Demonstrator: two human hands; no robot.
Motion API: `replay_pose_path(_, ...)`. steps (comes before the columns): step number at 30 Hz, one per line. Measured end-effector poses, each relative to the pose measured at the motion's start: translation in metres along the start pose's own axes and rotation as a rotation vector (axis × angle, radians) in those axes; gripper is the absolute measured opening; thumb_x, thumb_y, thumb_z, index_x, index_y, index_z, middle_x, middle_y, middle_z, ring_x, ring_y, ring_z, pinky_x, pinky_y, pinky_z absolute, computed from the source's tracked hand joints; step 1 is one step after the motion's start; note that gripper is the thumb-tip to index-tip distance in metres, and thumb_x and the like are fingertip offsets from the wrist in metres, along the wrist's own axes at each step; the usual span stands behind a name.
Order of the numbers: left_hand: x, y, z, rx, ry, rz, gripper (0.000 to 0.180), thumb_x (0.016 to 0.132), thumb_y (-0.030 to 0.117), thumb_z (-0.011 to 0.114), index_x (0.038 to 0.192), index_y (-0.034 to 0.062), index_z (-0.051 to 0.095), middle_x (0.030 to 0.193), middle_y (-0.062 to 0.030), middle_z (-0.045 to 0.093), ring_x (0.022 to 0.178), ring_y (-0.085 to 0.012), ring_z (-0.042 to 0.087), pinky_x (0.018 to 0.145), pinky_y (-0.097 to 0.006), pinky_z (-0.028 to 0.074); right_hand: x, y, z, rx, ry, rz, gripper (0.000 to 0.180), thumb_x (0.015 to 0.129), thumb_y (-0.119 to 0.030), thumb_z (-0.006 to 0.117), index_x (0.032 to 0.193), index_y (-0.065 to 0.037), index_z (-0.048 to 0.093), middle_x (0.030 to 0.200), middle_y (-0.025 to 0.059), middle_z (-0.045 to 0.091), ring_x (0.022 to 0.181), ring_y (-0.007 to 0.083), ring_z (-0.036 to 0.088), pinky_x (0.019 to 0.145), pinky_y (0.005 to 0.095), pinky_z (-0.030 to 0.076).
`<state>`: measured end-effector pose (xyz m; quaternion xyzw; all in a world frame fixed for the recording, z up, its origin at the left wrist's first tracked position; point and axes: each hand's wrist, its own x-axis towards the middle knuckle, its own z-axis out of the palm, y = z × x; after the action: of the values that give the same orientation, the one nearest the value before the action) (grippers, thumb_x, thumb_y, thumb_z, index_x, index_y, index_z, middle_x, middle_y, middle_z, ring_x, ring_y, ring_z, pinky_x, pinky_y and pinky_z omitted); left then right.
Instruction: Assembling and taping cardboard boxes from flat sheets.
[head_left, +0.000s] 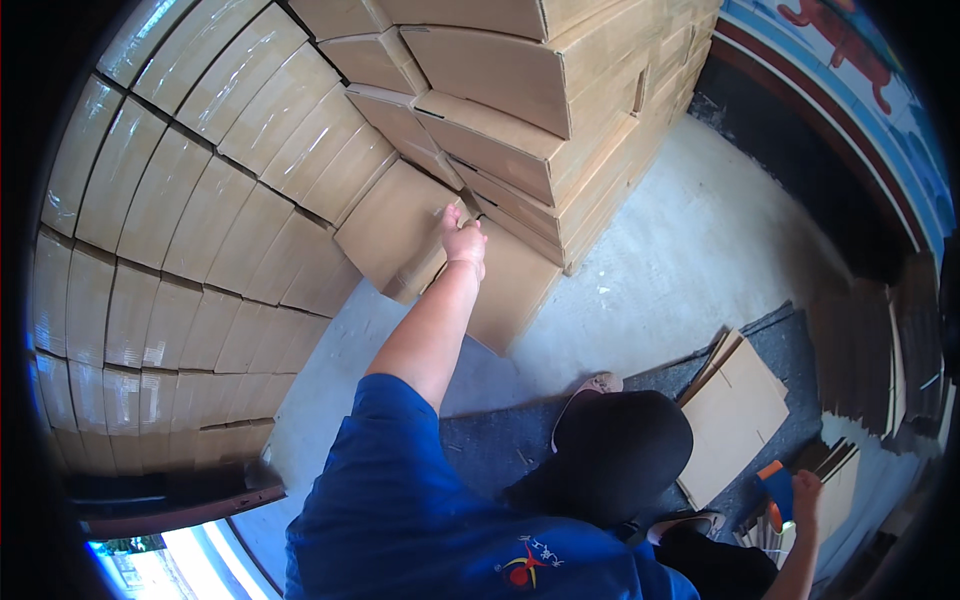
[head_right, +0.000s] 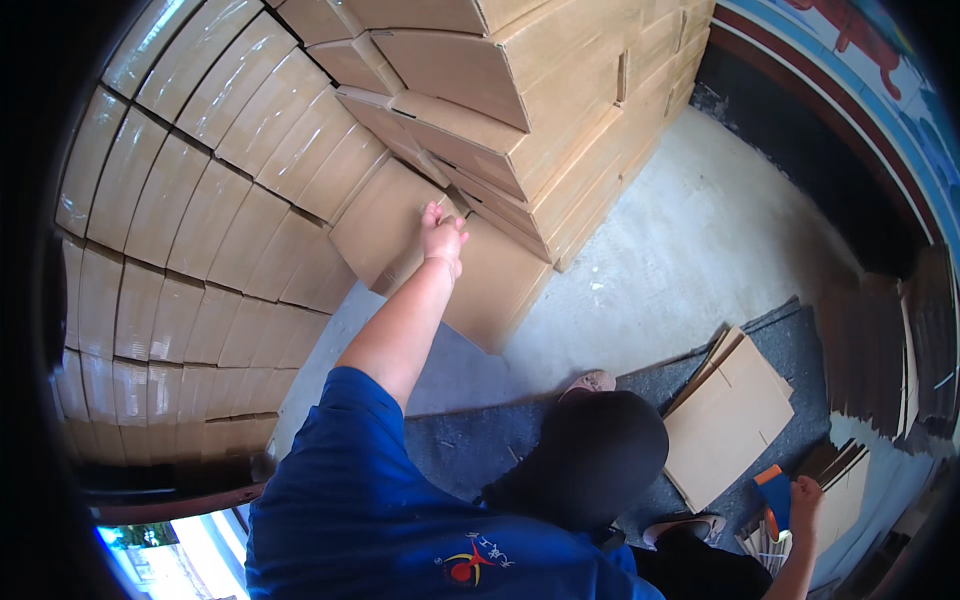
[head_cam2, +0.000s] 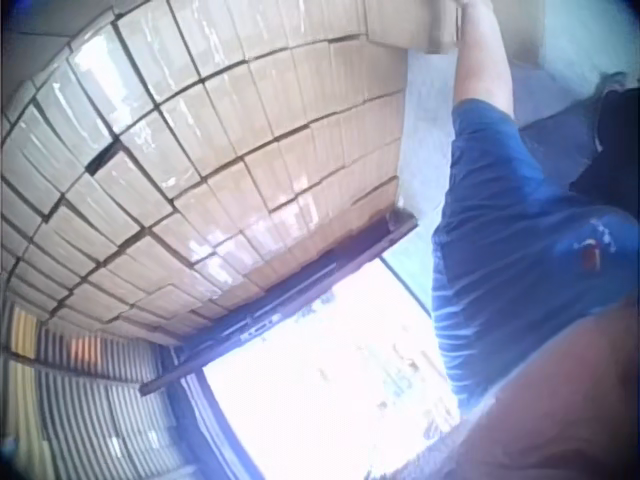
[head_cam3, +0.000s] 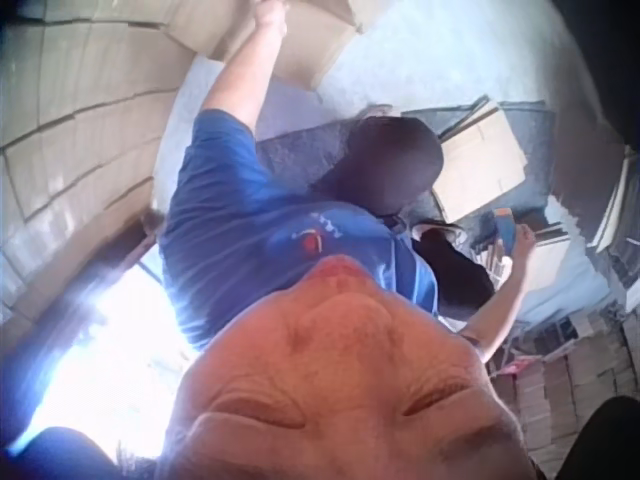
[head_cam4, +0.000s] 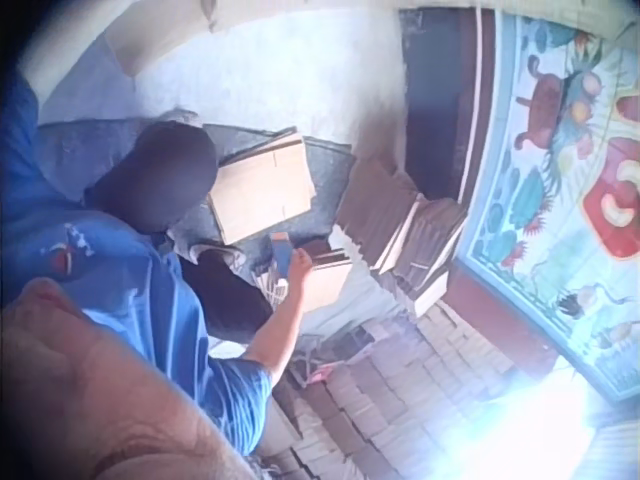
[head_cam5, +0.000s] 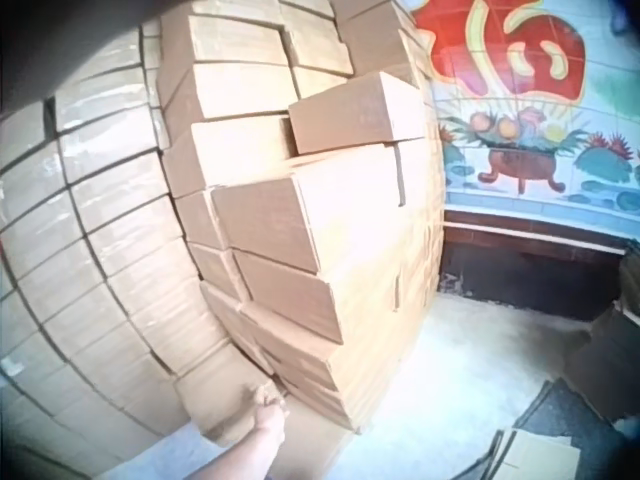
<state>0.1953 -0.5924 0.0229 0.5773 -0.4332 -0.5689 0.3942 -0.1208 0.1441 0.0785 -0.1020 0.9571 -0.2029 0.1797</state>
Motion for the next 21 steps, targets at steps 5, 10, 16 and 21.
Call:
replay_pose_path(5,0.060,0.013,0.002,0.032,0.022,0.008,0.072,0.094,0.002,0.045,0.156,0.0198,0.012,0.158,-0.0038,0.023,0.121,-0.0215,0.052,0.083,-0.032,0.049,0.023,-0.091,0.035,-0.173,-0.157,-0.111,0.028,0.083,-0.015,0.066,0.105,0.004,0.068,0.081,0.0107,0.068,0.071,0.0164,0.063,0.067,0.0310,0.051)
replay_pose_path(10,0.074,0.009,0.014,-0.017,-0.090,-0.042,0.079,0.092,-0.003,0.045,0.157,0.0230,0.007,0.160,-0.0006,0.020,0.123,-0.0230,0.051,0.085,-0.033,0.048,0.034,-0.130,0.065,-0.124,-0.219,-0.104,0.029,0.084,-0.016,0.065,0.105,0.003,0.068,0.077,0.0108,0.068,0.068,0.0157,0.062,0.065,0.0311,0.051)
replay_pose_path(16,0.089,0.018,0.005,0.089,-0.167,-0.024,0.087,0.089,-0.005,0.048,0.157,0.0287,0.006,0.157,-0.0072,0.029,0.123,-0.0228,0.052,0.089,-0.035,0.048,0.048,-0.147,0.076,-0.190,-0.263,-0.174,0.032,0.083,-0.017,0.064,0.108,0.004,0.068,0.076,0.0138,0.068,0.067,0.0177,0.064,0.064,0.0319,0.052)
replay_pose_path(21,0.073,0.029,0.021,0.150,-0.203,-0.067,0.088,0.088,-0.005,0.046,0.157,0.0266,0.002,0.158,-0.0077,0.026,0.134,-0.0259,0.041,0.101,-0.039,0.042,0.053,-0.137,0.076,-0.138,-0.220,-0.156,0.033,0.082,-0.017,0.066,0.107,0.004,0.068,0.072,0.0133,0.066,0.063,0.0172,0.061,0.060,0.0326,0.050)
